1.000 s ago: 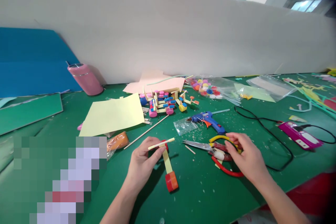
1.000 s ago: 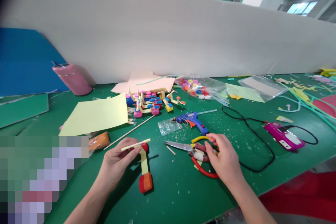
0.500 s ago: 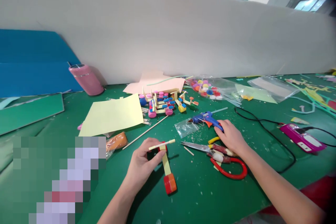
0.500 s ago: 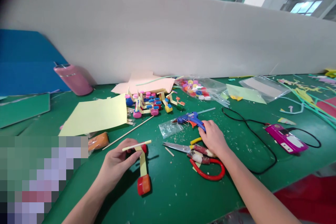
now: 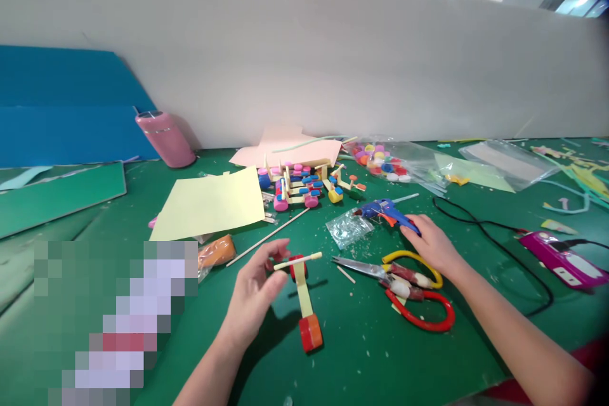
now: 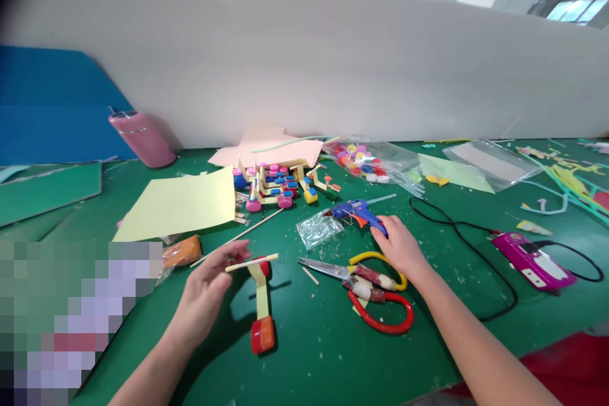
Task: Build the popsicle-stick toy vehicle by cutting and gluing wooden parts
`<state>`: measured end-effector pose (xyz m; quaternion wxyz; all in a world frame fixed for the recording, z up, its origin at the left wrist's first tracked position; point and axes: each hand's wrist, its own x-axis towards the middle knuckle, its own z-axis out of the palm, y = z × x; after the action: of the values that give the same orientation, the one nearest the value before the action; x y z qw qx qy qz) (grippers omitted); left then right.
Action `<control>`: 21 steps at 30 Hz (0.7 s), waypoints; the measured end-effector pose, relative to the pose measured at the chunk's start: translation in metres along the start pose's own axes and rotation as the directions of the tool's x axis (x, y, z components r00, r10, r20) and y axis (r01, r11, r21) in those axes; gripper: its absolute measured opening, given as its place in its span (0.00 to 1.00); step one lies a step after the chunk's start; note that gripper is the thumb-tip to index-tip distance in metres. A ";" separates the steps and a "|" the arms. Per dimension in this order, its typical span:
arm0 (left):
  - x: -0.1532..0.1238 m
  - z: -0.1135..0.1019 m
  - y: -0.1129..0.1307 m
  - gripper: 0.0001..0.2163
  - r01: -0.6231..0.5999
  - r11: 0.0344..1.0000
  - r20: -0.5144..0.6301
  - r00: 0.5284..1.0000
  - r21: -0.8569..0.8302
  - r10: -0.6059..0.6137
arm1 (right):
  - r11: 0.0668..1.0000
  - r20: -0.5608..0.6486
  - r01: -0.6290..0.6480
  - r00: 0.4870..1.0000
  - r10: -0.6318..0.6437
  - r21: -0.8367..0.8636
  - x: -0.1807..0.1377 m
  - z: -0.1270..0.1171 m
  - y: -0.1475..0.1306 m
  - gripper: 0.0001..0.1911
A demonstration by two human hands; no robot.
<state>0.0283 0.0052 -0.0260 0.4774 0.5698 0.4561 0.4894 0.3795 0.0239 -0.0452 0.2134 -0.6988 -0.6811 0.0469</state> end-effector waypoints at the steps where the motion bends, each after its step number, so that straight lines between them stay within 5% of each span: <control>1: 0.002 -0.001 0.001 0.20 0.013 1.000 -0.052 0.999 -0.015 -0.013 | 1.000 0.000 0.007 1.000 -0.007 0.022 -0.002 -0.003 -0.002 0.16; 4: 0.016 -0.002 0.016 0.15 0.092 0.995 -0.104 0.991 0.048 -0.086 | 0.996 -0.004 0.033 0.999 -0.033 0.083 -0.006 -0.013 -0.010 0.15; 11: 0.065 0.024 0.061 0.12 0.201 0.946 0.235 0.936 0.255 -0.262 | 0.980 -0.034 0.088 0.996 -0.083 0.180 -0.005 -0.032 -0.039 0.14; 16: 0.085 0.041 0.050 0.05 0.200 0.949 0.343 0.898 0.245 -0.278 | 0.974 -0.077 0.050 0.996 -0.034 0.220 -0.002 -0.031 -0.039 0.15; 21: 0.105 0.036 0.035 0.06 0.221 0.942 0.360 0.882 0.253 -0.303 | 0.968 -0.194 -0.125 0.966 0.168 0.215 -0.001 -0.038 -0.011 0.19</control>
<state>0.0773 0.1010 0.0194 0.5599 0.6353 0.4718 0.2457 0.3830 0.0141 -0.0071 0.3499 -0.7234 -0.5925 0.0568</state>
